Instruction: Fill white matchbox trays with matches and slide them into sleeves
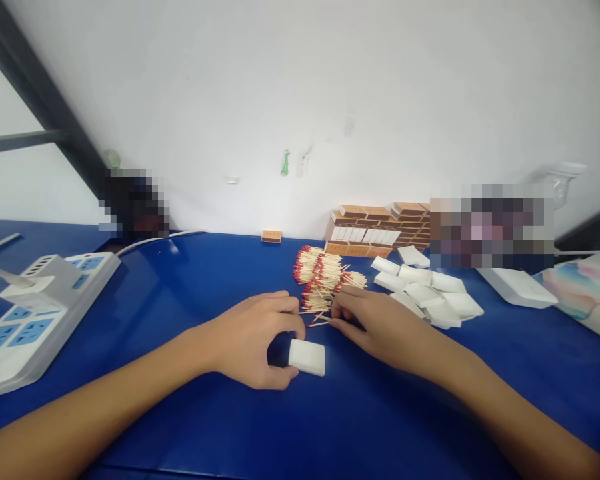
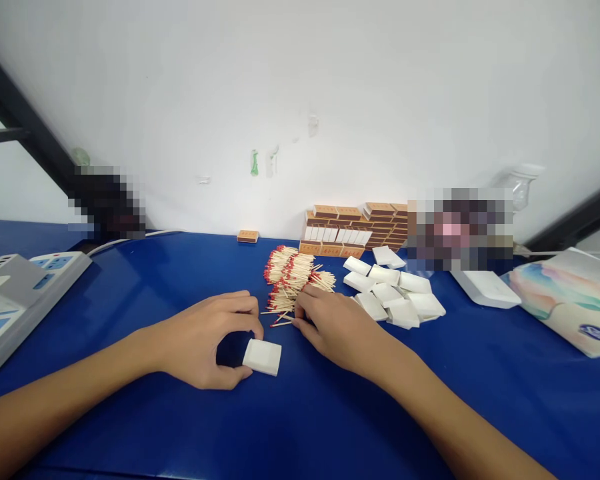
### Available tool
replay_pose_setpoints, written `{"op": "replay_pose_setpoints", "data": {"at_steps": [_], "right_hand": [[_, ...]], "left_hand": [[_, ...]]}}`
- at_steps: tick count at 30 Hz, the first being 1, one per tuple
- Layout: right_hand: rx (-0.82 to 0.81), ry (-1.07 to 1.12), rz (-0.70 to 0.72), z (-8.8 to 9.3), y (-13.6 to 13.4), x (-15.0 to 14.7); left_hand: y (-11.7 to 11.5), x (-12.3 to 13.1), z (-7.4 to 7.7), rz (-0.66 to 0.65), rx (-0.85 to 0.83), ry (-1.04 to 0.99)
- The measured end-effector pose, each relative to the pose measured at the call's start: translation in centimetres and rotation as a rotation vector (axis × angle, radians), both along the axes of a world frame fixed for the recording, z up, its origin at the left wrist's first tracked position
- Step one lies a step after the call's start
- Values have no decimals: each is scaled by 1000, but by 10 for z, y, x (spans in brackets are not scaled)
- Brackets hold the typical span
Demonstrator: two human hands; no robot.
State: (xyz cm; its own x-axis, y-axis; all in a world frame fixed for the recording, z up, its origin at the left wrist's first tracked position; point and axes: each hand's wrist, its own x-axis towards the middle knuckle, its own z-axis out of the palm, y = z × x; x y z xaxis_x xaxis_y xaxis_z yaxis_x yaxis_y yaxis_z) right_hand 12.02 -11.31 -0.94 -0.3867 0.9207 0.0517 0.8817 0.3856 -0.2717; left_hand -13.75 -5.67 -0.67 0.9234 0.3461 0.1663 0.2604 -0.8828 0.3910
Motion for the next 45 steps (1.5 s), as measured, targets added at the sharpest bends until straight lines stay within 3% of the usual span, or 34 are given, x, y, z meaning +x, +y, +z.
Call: {"op": "replay_pose_setpoints", "data": {"at_steps": [12,18,25,30,35,45], "right_hand": [[11,-33,-24,-1,4,15],[-14,81,-54,6,2,9],[74,202,-37,8,0,1],[37,469,-201,8,5,3],[-204,805,-222,10,5,2],[-139,701,-204,-5,-5,-29]], "left_hand": [[5,0,-10,31,140,-32],[6,0,-10,18,173,-40],[3,1,-11,-19,181,-59],[2,1,-9,-16,207,-38],[5,0,-12,31,232,-64],[9,1,-11,122,229,-161]]}}
